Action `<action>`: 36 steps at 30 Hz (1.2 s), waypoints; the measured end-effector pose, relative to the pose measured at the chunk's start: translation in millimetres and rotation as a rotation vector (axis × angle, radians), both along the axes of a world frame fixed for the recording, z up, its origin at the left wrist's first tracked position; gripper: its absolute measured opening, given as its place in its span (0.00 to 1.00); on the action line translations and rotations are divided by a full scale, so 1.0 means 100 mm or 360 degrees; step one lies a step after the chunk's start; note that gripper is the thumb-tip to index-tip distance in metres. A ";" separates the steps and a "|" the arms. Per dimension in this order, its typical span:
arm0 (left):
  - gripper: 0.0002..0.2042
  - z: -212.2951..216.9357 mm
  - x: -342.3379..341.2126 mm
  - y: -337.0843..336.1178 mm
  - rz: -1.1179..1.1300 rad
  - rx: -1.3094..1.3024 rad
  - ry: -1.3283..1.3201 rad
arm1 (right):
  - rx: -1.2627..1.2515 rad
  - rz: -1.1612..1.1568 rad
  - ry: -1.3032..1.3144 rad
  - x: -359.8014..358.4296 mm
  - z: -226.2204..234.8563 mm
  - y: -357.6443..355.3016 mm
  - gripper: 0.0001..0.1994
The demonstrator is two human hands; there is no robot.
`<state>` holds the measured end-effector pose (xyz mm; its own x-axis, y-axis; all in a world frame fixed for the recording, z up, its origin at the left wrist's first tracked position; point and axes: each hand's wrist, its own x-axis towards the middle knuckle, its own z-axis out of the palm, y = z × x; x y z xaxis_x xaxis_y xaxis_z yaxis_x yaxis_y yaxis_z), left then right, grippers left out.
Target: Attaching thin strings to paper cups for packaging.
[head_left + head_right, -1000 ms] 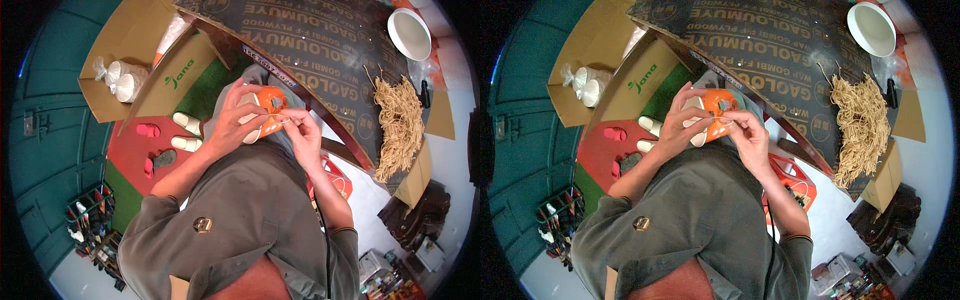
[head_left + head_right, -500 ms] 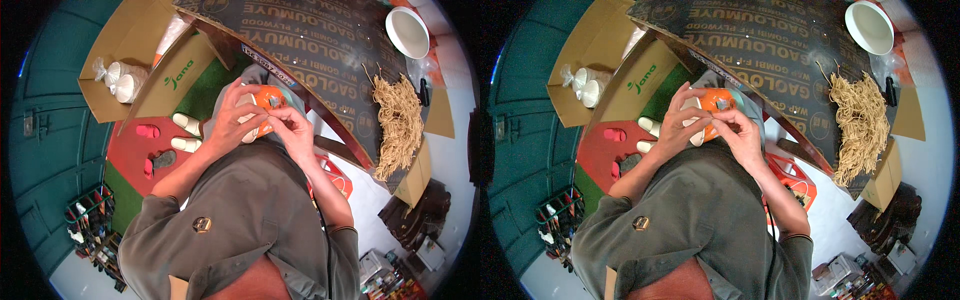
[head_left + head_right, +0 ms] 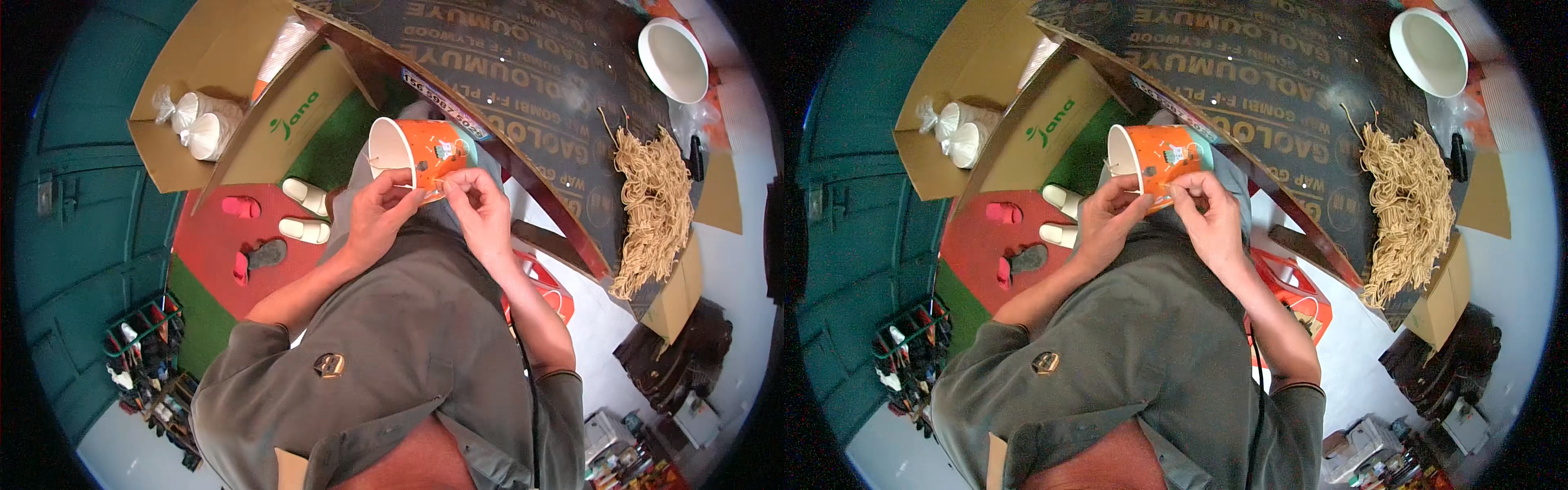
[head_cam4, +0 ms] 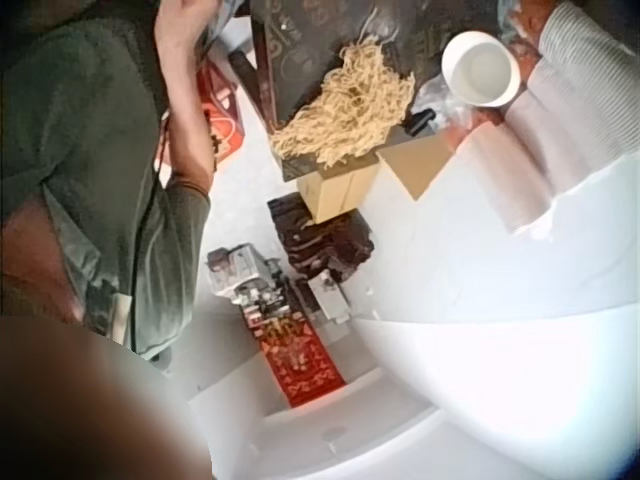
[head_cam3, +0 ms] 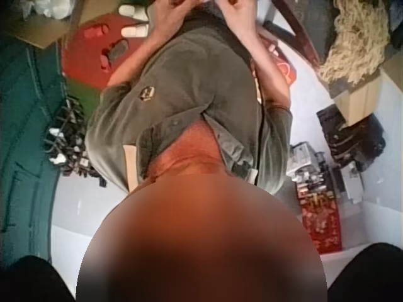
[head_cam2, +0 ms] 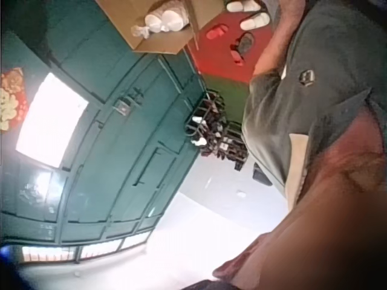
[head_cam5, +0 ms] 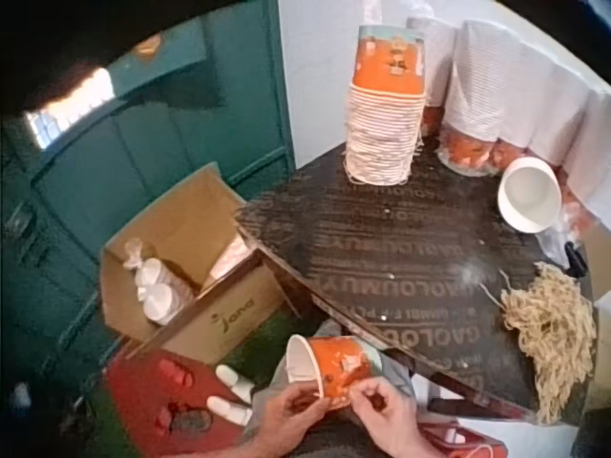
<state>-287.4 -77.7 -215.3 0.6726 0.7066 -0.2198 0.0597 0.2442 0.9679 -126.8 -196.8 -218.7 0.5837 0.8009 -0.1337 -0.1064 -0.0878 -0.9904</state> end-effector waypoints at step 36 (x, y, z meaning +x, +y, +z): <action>0.21 0.15 0.03 0.08 -0.0210 -0.0454 -0.0283 | -0.0235 0.0222 -0.1256 0.05 0.61 0.09 0.05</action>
